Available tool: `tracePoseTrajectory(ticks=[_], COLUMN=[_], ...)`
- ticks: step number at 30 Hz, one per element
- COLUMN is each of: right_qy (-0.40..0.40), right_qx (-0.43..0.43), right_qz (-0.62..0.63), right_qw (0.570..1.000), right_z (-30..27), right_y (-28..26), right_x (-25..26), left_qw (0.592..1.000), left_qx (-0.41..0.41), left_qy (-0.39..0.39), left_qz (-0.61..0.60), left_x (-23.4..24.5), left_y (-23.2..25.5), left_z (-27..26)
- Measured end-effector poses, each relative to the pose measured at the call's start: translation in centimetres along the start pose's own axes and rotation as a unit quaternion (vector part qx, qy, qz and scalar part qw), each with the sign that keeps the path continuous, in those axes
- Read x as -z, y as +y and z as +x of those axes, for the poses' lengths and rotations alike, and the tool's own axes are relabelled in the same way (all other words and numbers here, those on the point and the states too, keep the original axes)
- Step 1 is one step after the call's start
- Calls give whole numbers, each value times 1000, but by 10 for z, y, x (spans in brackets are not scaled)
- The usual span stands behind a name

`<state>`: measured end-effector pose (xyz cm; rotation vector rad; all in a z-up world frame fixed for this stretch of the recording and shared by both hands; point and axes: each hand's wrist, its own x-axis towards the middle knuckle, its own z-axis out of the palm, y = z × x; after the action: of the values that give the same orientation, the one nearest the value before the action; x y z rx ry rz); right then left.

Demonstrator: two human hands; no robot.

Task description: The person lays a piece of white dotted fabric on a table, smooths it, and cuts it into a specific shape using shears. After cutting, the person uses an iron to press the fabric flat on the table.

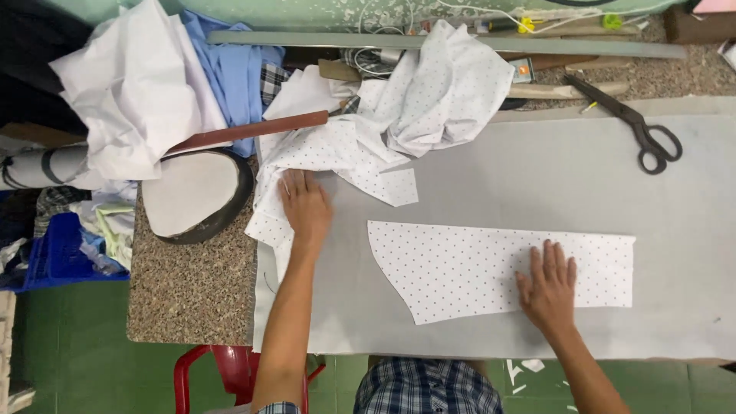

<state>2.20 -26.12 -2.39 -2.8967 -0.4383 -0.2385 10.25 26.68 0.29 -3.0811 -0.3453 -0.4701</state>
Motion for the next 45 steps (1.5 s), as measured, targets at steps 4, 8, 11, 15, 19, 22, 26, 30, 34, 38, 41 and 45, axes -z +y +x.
tracePoseTrajectory(ticks=[4, 8, 11, 15, 19, 22, 26, 30, 34, 38, 41, 45], right_qy=[7, -21, -23, -25, -21, 42, 132, 91, -19, -10, -71, -98], right_qx=[46, 90, 92, 58, -25, -66, 26, 127, 151, 172, 142, 108], right_qz=[42, 48, 50, 37, -60, -92, -60, -84, -160, -78, 41, 161], right_qw=[998, 995, 994, 997, 998, 993, 989, 984, 975, 982, 986, 976], right_z=[9, 2, 0, -10, -26, -10, 89, 183, 208, 221, 225, 207], right_y=[-67, -83, -59, 20, 124, 209, 254, 273, 307, 323, 324, 329], right_x=[-13, -19, -17, -12, 20, 37, 48, 24, -7, -21, -8, 7], left_qw=[975, 929, 933, 946, 950, 958, 972, 941, 945, 963, 955, 942], left_qx=[-89, -133, -150, -163, -157, -160, -48, -32, -63, -171, -211, -254], left_qy=[131, -222, -214, -169, -179, -180, -168, -278, -231, -7, 52, 13], left_qz=[-154, -263, -246, -223, -201, -156, -156, -189, -220, -207, -203, -219], left_x=[58, 58, 42, 32, 33, 35, 49, 57, 45, 44, 55, 67], left_y=[114, 166, 169, 171, 172, 187, 272, 394, 473, 512, 524, 528], left_z=[-74, -127, -140, -145, -146, -144, -148, -157, -206, -227, -220, -217])
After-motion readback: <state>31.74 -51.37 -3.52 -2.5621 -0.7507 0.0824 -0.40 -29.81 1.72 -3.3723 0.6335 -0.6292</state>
